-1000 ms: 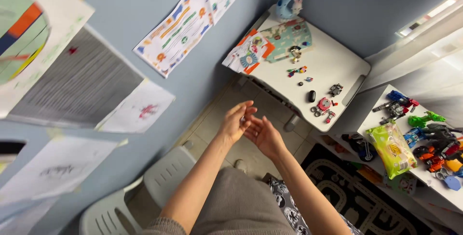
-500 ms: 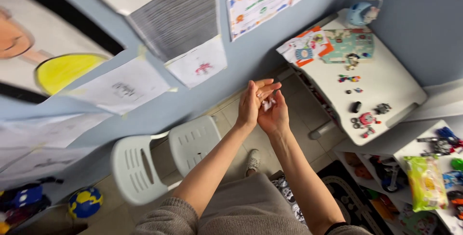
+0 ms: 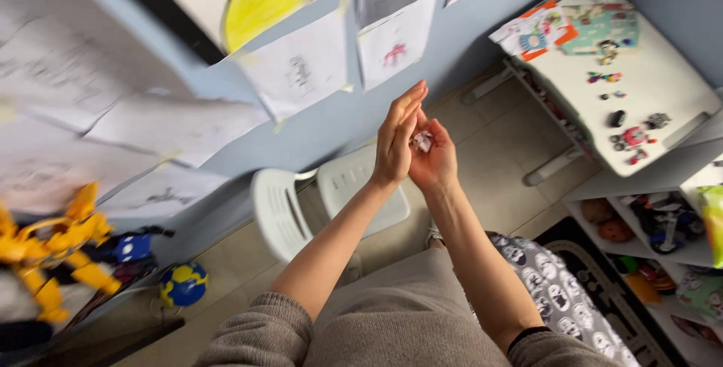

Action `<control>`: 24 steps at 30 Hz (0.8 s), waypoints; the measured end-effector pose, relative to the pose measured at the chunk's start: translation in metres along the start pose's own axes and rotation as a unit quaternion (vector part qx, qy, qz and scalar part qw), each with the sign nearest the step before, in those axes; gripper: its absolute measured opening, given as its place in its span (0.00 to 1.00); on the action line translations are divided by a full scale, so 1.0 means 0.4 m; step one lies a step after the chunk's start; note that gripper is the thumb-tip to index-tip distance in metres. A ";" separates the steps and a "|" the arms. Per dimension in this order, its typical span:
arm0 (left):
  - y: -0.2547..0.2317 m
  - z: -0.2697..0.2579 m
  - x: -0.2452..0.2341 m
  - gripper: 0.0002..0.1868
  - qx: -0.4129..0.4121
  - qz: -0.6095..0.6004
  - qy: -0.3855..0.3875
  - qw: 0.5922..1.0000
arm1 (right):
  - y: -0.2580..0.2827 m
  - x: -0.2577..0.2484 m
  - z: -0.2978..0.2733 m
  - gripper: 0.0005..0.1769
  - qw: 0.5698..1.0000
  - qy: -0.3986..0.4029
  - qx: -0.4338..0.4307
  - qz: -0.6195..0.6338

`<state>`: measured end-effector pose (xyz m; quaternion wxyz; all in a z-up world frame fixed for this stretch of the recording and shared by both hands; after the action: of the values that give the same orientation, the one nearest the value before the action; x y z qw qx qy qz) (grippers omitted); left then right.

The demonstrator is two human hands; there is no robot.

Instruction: The person organizes a cluttered desk by moving toys, papers, and small items. They place a paper badge on a drawing, open a drawer to store scissors, and pick up crumpled paper from the floor. The person then places papers into the drawer and closes it, leaving the desk surface partially cleared.

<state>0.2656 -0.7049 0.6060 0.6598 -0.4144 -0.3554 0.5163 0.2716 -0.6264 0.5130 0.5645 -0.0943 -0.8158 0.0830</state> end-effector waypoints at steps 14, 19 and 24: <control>-0.189 -0.403 -0.412 0.13 0.064 0.316 -0.086 0.943 | -0.310 -0.185 -0.137 0.11 0.965 -0.022 0.179 -0.188; -0.243 -0.462 -0.428 0.16 0.153 0.413 -0.113 0.891 | -0.399 -0.216 -0.144 0.16 0.930 0.004 0.209 -0.301; -0.250 -0.493 -0.477 0.21 0.171 0.559 -0.157 0.796 | -0.501 -0.293 -0.131 0.17 0.899 0.022 0.295 -0.324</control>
<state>0.4404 -0.9388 0.6101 0.2516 -0.3348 -0.0666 0.9057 0.3490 -0.8479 0.4736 0.5796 0.3439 -0.7272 0.1302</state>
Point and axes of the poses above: each hand's wrist, its own z-axis towards the middle knuckle, its own x-axis out of the palm, y = z × x, the point moved 6 cm from there along z, towards the middle knuckle, and after that the axes turned 12 degrees about z, right-handed, at the moved point
